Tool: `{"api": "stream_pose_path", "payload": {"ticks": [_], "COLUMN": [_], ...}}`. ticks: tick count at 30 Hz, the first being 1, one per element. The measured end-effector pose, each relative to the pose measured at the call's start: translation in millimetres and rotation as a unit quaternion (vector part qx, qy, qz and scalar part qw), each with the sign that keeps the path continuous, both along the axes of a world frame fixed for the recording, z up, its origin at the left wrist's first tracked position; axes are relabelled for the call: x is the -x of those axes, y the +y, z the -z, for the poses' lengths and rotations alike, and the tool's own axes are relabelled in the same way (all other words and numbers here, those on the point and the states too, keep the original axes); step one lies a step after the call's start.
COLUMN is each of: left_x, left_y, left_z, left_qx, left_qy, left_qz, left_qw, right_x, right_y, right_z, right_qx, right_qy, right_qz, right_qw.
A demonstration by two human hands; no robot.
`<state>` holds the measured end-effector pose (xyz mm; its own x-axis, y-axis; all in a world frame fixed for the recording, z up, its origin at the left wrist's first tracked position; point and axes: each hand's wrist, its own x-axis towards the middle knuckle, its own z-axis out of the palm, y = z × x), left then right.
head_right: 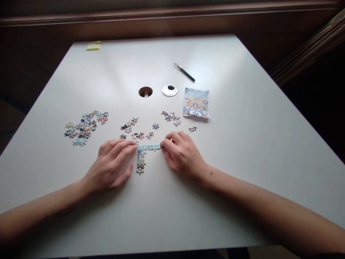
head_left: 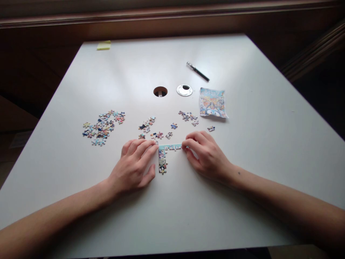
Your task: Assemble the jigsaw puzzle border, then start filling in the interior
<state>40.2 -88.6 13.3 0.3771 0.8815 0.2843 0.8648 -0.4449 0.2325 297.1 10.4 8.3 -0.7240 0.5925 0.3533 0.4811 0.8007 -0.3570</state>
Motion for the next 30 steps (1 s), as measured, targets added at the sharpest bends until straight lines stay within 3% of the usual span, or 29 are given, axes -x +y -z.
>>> {"api": "stream_pose_path", "payload": {"ticks": [5, 12, 18, 23, 30], "left_x": [-1.6, 0.4, 0.3, 0.6, 1.5], "left_y": [-1.3, -0.4, -0.2, 0.5, 1.6], "left_z": [-0.6, 3.2, 2.5, -1.1, 1.2], "left_qx": [-0.005, -0.004, -0.006, 0.005, -0.001], "left_qy": [-0.012, -0.107, -0.051, -0.094, -0.105], "left_qz": [-0.019, -0.019, -0.055, -0.032, -0.05], "left_qw": [1.0, 0.994, 0.997, 0.995, 0.993], "right_x": [-0.4, -1.3, -1.0, -0.9, -0.8], "right_y": [-0.1, 0.3, 0.0, 0.0, 0.1], "right_z": [-0.4, 1.8, 1.4, 0.9, 1.5], "right_qx": [0.0, 0.005, 0.005, 0.005, 0.002], "right_qy": [-0.001, -0.006, -0.004, -0.007, -0.004], "right_qz": [0.0, -0.001, 0.001, 0.002, 0.0], "right_qw": [1.0, 1.0, 1.0, 1.0, 1.0]}}
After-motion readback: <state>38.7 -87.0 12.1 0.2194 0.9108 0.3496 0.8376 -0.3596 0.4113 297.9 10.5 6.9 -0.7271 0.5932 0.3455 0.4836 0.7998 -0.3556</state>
